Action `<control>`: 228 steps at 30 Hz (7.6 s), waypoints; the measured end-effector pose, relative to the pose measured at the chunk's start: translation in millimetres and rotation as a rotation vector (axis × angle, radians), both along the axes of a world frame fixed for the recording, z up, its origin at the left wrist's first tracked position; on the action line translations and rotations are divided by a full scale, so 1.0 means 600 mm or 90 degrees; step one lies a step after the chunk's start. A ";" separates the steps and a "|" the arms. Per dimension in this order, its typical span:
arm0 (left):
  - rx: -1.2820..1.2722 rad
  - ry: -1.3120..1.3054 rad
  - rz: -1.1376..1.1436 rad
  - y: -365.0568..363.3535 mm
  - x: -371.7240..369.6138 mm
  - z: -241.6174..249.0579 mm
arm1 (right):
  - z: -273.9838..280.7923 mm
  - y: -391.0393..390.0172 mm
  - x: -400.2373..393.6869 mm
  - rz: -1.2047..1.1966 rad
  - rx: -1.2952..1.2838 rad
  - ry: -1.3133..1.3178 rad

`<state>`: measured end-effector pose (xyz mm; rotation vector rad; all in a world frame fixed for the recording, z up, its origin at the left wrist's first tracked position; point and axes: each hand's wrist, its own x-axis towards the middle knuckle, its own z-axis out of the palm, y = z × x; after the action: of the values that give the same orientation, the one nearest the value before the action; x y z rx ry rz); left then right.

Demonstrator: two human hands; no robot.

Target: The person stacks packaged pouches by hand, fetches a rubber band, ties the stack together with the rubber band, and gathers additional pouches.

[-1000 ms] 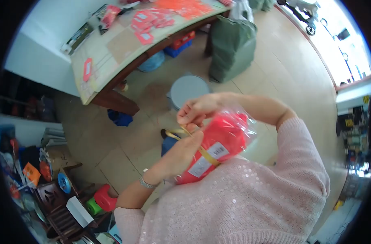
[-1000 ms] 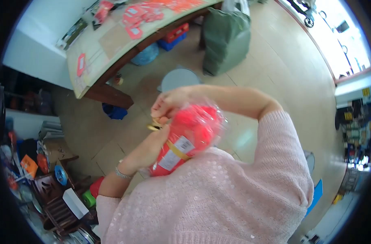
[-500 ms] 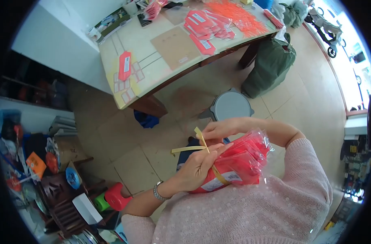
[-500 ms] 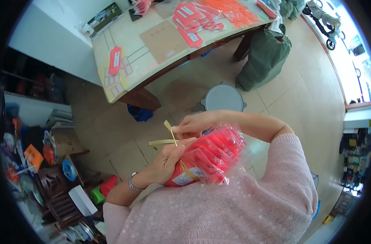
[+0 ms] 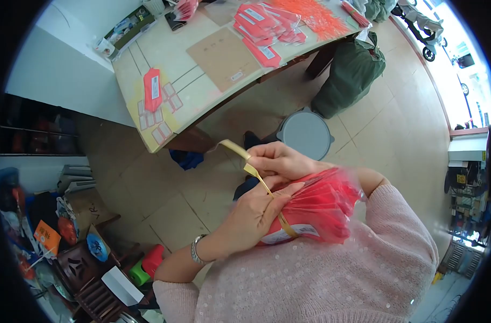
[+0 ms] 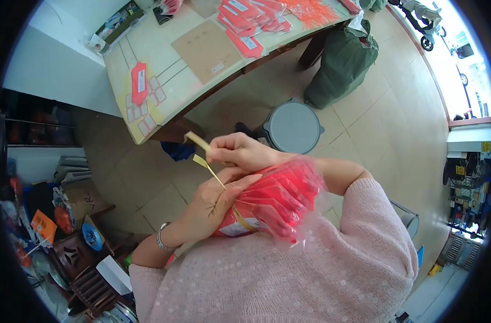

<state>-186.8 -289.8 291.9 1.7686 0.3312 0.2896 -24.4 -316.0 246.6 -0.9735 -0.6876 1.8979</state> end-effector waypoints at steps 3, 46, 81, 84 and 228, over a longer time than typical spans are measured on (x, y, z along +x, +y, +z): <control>0.080 -0.016 0.089 0.011 0.002 -0.005 | -0.006 0.002 0.023 -0.108 0.104 -0.017; 0.817 0.011 0.124 0.473 0.329 0.052 | 0.026 0.426 0.373 0.172 0.268 0.051; -0.316 0.243 -0.065 0.563 0.283 0.034 | 0.037 0.463 0.295 -0.049 0.517 -0.441; -0.405 0.253 -0.082 0.570 0.284 0.032 | 0.081 0.459 0.300 -0.036 0.258 -0.301; 0.188 0.447 0.434 0.659 0.369 -0.353 | -0.314 0.579 0.369 -0.403 0.338 -1.345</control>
<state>34.6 105.7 80.0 1.9578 1.4695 0.1883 197.1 31.7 58.1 -2.1671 -1.5071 -0.4855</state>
